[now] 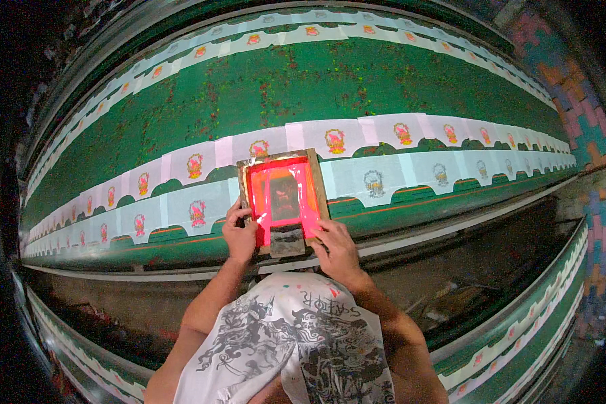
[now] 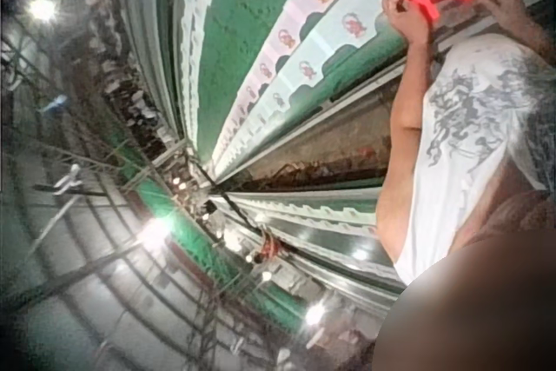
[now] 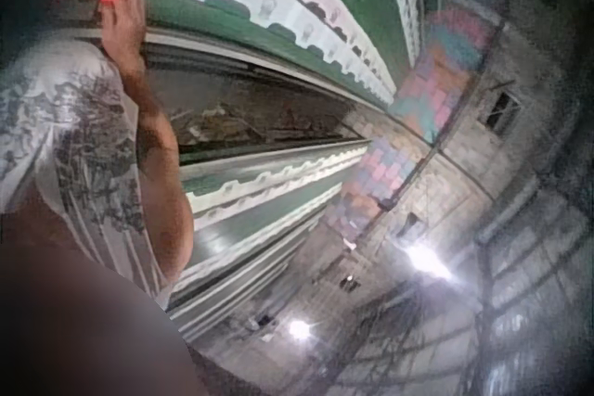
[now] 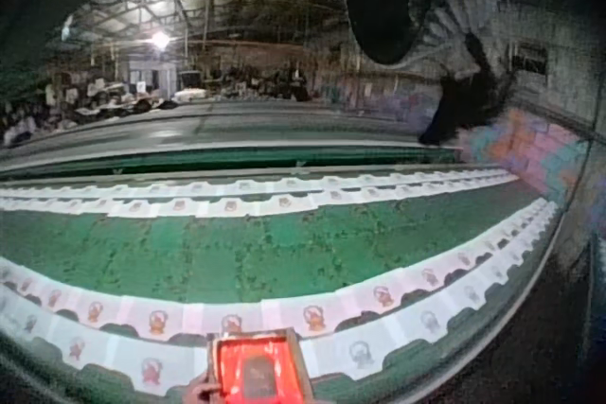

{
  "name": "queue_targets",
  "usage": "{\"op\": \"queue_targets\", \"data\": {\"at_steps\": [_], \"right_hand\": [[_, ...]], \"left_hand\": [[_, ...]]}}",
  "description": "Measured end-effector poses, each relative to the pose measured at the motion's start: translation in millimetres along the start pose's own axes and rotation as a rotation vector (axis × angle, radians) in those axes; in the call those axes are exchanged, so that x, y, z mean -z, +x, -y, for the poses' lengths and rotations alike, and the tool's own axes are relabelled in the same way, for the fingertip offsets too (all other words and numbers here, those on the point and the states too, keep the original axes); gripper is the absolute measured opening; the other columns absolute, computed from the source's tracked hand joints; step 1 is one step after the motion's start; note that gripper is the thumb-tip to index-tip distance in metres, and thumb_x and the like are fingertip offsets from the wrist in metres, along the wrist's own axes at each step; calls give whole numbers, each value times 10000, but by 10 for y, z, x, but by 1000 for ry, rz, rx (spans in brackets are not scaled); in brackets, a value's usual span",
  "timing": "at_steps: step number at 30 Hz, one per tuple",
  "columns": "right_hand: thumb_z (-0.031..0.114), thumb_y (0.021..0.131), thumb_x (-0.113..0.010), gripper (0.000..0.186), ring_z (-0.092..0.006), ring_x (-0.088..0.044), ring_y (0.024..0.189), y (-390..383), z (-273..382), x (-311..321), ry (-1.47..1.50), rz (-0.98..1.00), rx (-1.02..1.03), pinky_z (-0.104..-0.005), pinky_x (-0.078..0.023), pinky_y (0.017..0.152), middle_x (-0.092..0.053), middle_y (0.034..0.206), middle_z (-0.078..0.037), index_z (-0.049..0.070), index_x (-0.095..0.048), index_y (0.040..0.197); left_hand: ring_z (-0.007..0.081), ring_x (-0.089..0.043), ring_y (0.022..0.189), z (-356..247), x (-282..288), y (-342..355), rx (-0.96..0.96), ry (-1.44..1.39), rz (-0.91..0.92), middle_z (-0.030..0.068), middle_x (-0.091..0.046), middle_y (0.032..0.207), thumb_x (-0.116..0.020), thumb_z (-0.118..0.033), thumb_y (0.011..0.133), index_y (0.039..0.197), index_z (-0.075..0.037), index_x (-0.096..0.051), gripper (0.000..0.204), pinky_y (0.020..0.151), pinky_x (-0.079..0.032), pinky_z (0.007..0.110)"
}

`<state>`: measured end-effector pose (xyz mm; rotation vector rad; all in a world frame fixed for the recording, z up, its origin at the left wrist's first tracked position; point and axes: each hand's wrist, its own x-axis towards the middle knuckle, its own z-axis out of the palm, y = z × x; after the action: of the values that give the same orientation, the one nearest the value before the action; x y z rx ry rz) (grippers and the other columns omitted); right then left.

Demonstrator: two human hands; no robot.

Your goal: The person uses a pink-framed screen to rub pink ink onto a moving strip of white fabric with printed motifs on a green conveyor table. The person repeatedly lifts and repositions the screen along the fabric, then walks along the line to continue the same action further down the strip.

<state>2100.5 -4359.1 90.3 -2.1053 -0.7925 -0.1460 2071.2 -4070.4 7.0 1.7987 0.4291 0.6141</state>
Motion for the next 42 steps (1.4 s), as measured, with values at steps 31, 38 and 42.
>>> {"op": "queue_targets", "data": {"at_steps": [31, 38, 42], "right_hand": [[-32, 846, -680, 447, -377, -696, 1134, 1948, -246, -460, -289, 389, 231, -537, -514, 1054, -745, 1131, -158, 80, -762, 1271], [65, 845, -713, 378, -358, -712, 1089, 1239, -19, -536, -303, 287, 329, -501, -566, 957, -736, 1142, -160, 37, -760, 1219], [28, 816, -723, 425, -347, -707, 1099, 906, 176, -444, -296, 332, 305, -493, -557, 973, -728, 1164, -136, 37, -749, 1241]], "left_hand": [[414, -575, 1467, 58, 6, -25, 36, -6, 28, 282, -603, 1561, -715, 95, 750, 1032, -55, -781, 326, 1238, -438, 468], [417, -563, 1473, 39, -7, -28, -4, -26, 26, 288, -588, 1562, -698, 123, 752, 1041, -64, -780, 354, 1238, -428, 471], [416, -548, 1477, 20, -17, -24, 30, -20, 33, 276, -583, 1561, -691, 135, 748, 1044, -69, -778, 370, 1240, -420, 481]]}}
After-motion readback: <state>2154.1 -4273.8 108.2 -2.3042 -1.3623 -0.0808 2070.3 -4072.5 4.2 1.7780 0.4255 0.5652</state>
